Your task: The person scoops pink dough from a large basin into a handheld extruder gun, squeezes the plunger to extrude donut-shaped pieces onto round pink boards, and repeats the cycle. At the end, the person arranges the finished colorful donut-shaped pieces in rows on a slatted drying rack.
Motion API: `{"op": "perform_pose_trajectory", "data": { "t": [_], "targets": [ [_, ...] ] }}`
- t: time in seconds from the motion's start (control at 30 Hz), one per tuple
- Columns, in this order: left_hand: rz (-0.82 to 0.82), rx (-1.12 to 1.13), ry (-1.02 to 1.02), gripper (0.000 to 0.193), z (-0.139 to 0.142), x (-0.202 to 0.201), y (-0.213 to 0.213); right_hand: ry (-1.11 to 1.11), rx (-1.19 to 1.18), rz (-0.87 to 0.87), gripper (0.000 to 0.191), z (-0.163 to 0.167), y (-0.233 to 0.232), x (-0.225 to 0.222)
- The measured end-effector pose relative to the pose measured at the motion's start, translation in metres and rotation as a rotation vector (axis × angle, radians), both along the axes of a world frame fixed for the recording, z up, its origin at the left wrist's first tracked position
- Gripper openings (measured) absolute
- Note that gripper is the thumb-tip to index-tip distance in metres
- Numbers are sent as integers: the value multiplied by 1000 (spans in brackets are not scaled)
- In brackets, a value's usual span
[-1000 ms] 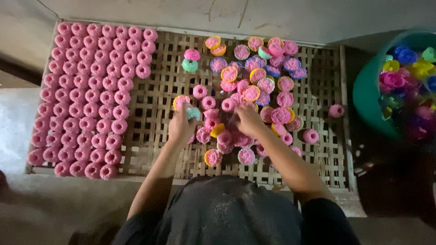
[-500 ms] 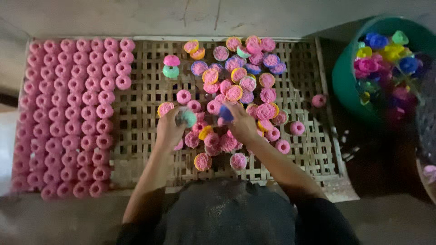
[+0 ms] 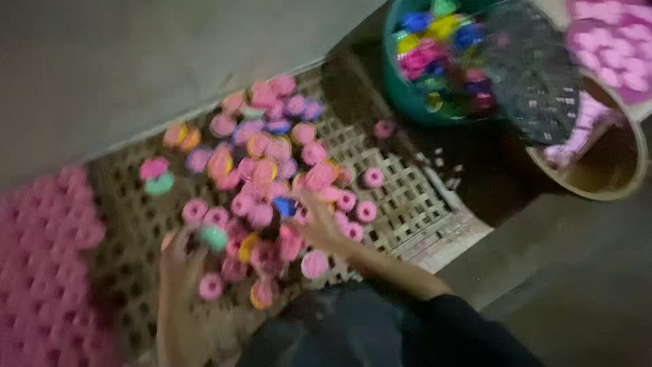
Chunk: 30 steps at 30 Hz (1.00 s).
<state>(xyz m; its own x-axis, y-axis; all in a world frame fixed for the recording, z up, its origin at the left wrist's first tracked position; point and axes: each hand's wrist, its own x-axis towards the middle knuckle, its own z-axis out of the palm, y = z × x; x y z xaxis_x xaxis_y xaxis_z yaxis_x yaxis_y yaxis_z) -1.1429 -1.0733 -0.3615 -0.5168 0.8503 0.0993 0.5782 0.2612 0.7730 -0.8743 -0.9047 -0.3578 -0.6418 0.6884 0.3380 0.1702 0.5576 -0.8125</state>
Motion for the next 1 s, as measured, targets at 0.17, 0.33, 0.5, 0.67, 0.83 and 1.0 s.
{"op": "perform_pose_trajectory", "data": {
  "t": [0.17,0.33,0.5,0.67,0.83,1.0],
  "targets": [
    [248,-292,167,36,13,31,-2,3,-1,-13,57,-8,-20,15],
    [237,108,211,27,15,45,14,-10,-122,-41,53,-1,-14,21],
    [287,-179,271,36,16,46,51,14,-188,-45,50,12,-2,16],
    [213,-149,83,35,13,59,75,48,-234,32,50,1,-17,16],
    [97,-205,40,43,22,73,85,134,-442,9,49,7,-5,19],
    [-208,-121,-136,70,-2,149,103,130,-1079,-111,56,24,11,8]
  ]
}}
